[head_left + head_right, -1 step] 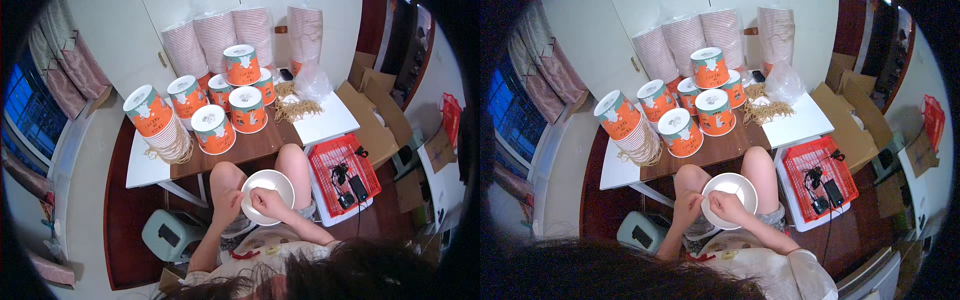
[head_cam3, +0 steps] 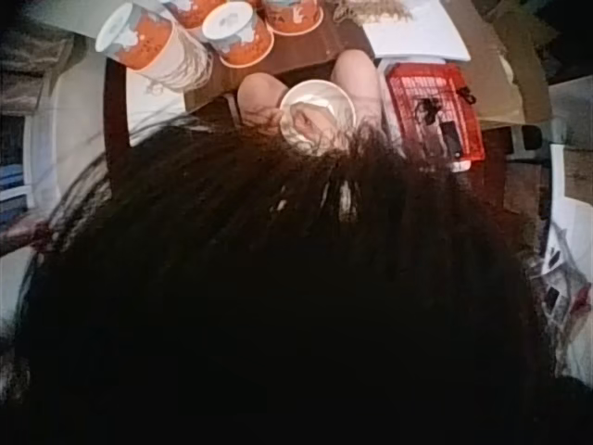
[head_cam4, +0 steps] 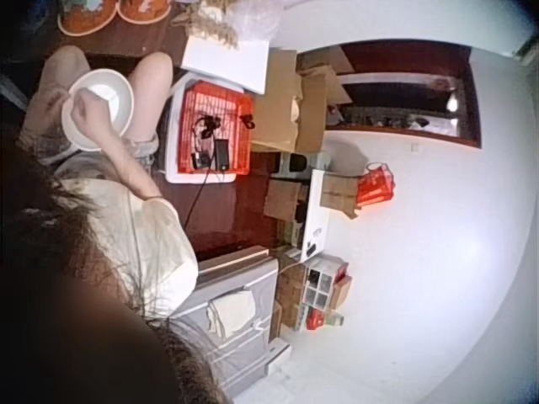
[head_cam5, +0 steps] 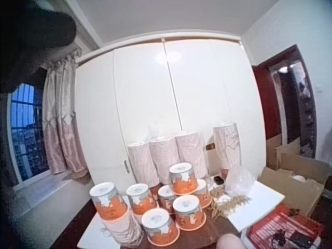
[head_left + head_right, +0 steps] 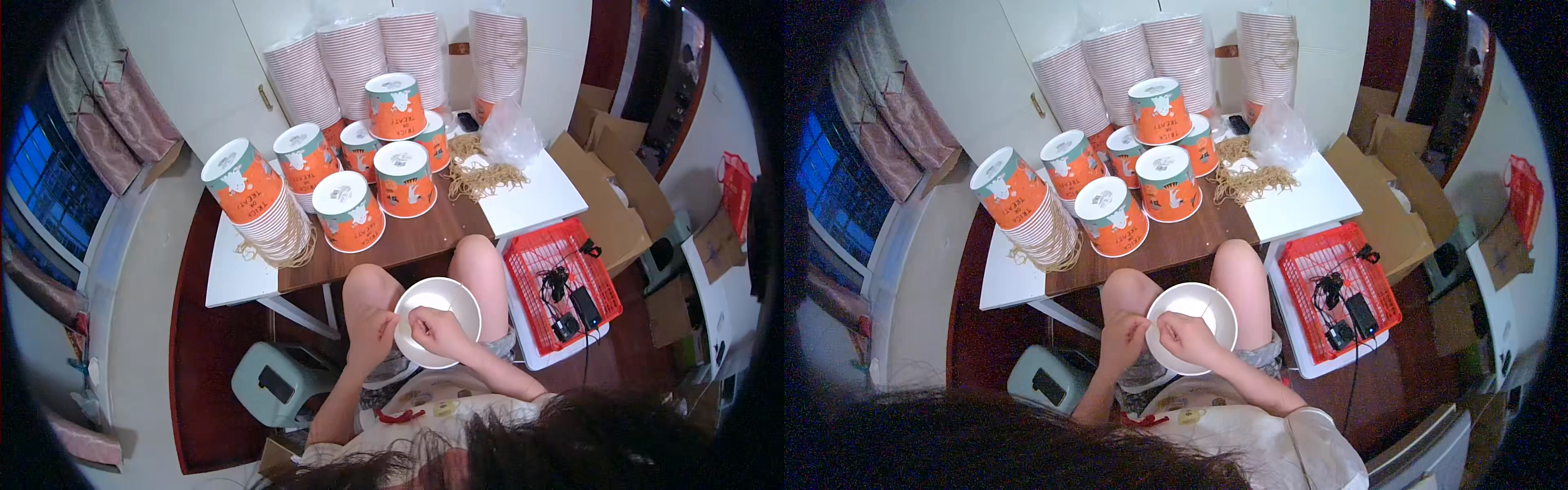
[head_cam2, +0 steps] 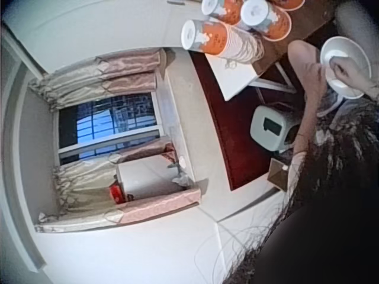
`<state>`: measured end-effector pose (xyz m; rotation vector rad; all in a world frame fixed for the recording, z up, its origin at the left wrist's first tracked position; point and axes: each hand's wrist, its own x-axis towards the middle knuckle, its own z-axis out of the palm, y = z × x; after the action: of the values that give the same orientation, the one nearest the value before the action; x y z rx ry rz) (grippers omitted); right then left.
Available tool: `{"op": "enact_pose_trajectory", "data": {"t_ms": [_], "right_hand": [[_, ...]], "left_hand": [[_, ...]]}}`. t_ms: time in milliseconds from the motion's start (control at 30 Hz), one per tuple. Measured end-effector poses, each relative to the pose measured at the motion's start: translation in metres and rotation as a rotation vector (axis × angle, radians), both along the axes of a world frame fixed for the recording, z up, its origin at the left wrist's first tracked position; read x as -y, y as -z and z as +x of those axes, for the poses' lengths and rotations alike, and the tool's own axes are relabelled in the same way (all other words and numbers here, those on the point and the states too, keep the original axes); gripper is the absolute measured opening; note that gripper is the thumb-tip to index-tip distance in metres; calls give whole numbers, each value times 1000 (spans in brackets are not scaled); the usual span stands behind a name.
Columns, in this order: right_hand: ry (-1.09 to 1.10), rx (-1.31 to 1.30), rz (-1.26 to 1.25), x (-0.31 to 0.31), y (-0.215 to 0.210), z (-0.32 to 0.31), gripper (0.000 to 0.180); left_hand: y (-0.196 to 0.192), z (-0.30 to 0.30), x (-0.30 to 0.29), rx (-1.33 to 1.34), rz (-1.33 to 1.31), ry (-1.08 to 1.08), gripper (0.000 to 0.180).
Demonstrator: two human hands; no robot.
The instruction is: The person is attaching elastic straps to paper treat buckets.
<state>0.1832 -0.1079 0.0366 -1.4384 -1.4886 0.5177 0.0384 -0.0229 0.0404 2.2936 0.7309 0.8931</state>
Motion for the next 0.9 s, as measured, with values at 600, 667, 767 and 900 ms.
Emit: {"op": "enact_pose_trajectory", "data": {"t_ms": [600,667,767,900], "right_hand": [[-294,145,-168,46,-20,-31,9],[-299,210,-107,44,-16,-34,9],[-327,388,-60,43,-14,-35,11],[-417,425,-43,41,-12,-35,13]], "left_hand": [[16,-52,37,139,-1279,-77,9],[15,-51,36,176,-1338,-48,9],[12,-46,36,152,-1319,-19,9],[9,-42,33,12,-1173,-8,11]]}}
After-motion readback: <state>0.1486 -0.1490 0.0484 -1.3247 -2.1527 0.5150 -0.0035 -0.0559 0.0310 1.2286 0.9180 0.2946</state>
